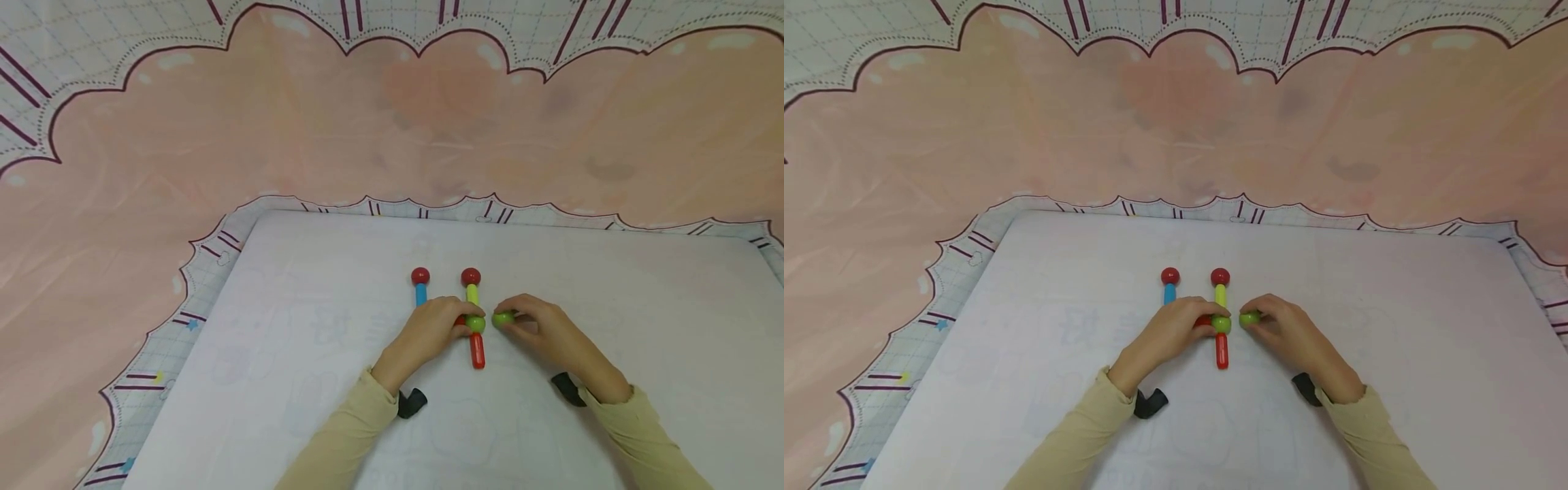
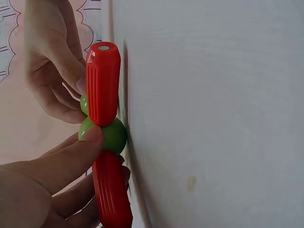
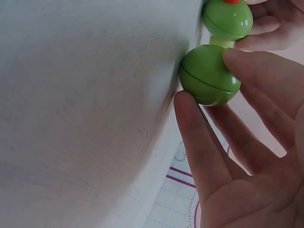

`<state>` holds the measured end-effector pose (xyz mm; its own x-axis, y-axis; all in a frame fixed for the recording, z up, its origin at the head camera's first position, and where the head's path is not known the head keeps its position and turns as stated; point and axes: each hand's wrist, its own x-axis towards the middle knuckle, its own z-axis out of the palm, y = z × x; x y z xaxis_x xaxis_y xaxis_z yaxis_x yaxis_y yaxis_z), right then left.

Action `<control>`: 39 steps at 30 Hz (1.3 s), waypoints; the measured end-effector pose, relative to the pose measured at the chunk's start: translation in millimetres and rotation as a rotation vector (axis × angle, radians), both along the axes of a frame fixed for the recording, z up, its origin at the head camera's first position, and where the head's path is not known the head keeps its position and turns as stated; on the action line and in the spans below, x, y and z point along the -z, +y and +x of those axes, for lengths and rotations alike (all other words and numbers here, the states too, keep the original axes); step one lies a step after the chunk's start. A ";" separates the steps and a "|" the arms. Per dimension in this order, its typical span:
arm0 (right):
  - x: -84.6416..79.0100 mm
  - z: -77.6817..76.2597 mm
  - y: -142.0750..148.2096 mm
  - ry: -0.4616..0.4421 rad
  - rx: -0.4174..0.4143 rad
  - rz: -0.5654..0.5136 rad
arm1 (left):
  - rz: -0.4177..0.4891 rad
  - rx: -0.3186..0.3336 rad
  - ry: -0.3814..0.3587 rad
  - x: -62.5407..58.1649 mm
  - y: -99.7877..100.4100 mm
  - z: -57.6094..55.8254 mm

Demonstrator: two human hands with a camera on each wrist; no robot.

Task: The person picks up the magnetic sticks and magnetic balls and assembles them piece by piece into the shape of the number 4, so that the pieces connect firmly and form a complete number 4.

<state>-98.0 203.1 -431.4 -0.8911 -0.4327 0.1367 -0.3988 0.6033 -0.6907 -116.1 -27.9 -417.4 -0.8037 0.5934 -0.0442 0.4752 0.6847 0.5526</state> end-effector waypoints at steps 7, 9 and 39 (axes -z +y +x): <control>-1.1 3.0 1.9 -0.028 -0.022 0.001 | 0.002 0.017 0.007 1.8 -0.5 -2.3; -1.9 4.1 2.2 -0.040 -0.028 0.001 | 0.009 0.017 0.011 2.9 -0.6 -3.4; -1.3 15.9 3.4 -0.201 -0.233 -0.117 | 0.017 0.022 -0.020 4.8 -2.9 -17.2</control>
